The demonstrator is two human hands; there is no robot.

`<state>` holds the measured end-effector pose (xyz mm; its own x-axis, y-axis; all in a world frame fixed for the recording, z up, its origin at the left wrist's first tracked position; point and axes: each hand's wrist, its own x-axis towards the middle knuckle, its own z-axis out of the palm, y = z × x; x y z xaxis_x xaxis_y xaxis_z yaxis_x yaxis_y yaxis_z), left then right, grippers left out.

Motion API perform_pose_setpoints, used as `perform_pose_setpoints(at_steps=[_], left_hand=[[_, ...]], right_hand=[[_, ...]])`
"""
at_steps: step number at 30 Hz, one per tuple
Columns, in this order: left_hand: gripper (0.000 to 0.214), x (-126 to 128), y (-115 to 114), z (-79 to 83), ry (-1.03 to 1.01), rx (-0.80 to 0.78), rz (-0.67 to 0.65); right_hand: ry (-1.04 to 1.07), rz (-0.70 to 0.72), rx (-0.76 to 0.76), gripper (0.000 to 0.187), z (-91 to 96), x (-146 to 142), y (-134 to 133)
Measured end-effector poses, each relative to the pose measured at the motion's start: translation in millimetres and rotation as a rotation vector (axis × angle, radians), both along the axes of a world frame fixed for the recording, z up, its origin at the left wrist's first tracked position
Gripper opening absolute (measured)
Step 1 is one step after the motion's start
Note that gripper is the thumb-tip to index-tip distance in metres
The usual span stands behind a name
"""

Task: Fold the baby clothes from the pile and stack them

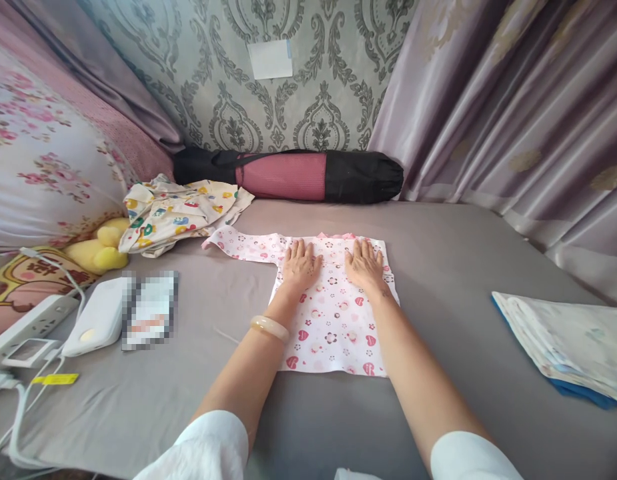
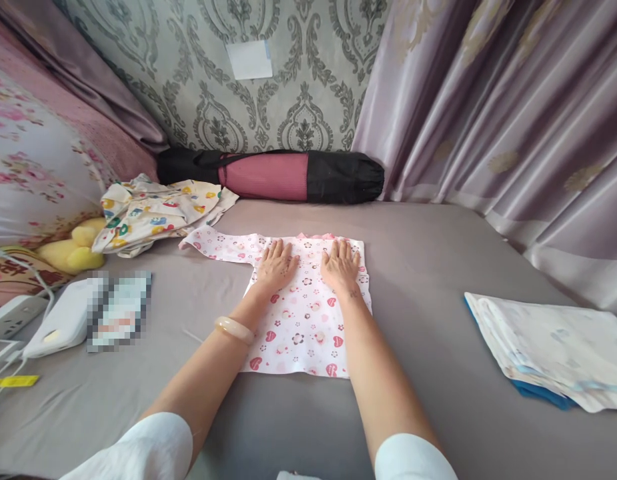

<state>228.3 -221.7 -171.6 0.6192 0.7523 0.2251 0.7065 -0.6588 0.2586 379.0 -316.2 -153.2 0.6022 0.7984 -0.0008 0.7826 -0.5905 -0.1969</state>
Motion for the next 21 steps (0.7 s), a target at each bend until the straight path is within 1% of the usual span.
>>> perform_pose_setpoints(at_steps=[6,11,14,18,19,21], left_hand=[[0.064,-0.7,0.2,0.7,-0.009,-0.023,0.031],[0.063,-3.4,-1.5,5.9,-0.051,-0.042,0.059],[0.058,-6.1,-1.6,9.2,-0.098,-0.065,0.081],[0.054,-8.6,-1.9,11.4,-0.084,-0.071,0.088],[0.056,-8.8,-2.2,11.4,-0.059,-0.069,0.085],[0.06,-8.5,-2.7,11.1,-0.001,-0.064,0.077]], right_hand=[[0.002,-0.131,0.009,0.065,0.9,14.9,-7.3],[-0.002,-0.246,0.03,0.068,-1.8,19.5,-9.3],[-0.001,-0.258,0.018,0.069,-0.5,21.5,-8.5],[0.029,-0.278,-0.087,0.067,12.3,20.0,-2.7],[0.024,-0.258,-0.105,0.066,16.0,17.7,0.1],[0.002,-0.164,-0.103,0.064,21.1,10.4,6.8]])
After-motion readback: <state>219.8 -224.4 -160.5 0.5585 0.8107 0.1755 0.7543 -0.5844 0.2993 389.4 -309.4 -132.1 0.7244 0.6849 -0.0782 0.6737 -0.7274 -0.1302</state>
